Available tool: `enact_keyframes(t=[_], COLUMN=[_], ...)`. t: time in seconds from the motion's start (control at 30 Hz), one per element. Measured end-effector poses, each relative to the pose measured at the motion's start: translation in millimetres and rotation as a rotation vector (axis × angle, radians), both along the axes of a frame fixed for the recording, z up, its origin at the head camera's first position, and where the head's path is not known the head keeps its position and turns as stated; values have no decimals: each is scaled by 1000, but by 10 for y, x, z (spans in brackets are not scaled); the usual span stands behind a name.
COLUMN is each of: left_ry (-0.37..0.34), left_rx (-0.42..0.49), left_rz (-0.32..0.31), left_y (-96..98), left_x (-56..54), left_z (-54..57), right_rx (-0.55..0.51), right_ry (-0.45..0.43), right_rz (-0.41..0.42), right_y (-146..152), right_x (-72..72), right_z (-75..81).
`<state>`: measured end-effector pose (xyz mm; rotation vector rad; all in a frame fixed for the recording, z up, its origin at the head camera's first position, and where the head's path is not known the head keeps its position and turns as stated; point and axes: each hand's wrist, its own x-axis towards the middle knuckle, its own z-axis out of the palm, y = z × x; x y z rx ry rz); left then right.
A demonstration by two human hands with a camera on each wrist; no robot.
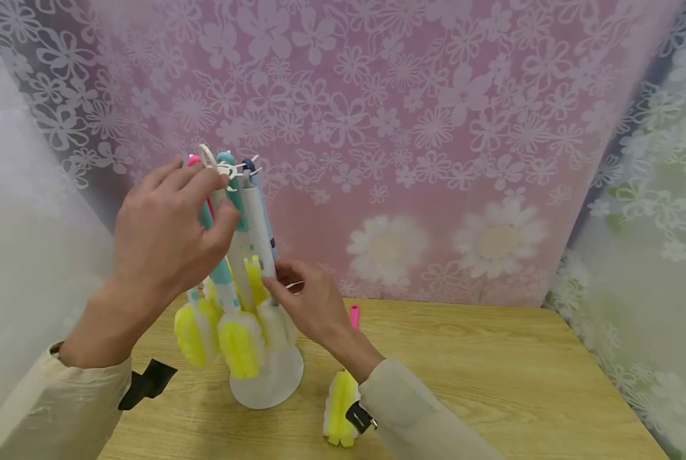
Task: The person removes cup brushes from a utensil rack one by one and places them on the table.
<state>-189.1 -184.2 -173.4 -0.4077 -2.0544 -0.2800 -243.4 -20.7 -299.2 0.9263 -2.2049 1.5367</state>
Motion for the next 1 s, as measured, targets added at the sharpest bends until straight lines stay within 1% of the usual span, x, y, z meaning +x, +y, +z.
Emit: enact_keyframes(t=[0.13,0.2,0.3,0.37,0.43,0.5,0.63,0.8,1.0], left_ry=[12,37,98,126,137,133,122,144,179], left_rx=[2,2,-1,-8,-16,-24,-30,-24,-9], left_rz=[-30,-41,-77,-91,-102,-96,-91,-104,-93], left_y=[-6,-9,-17,-21,-25,-25,-14,3,30], left_x=[-8,-11,-18,-16,-12,-6,-15,-33,-37], left_z=[-1,-10,-28,-38,-43,-47,-64,-77,-73], right_rx=[-46,-60,-67,-69,-74,-78,-75,-77,-39], right_ry=[-7,-18,-27,-24,-24,-21,6,47,24], right_rz=[20,25,22,21,22,19,-18,-71,-181], right_y=[79,124,190,230,268,313,459,723,1121], right_x=[12,21,31,36,43,52,51,15,-49], right_z=[-16,-16,-6,7,26,44,52,20,-104])
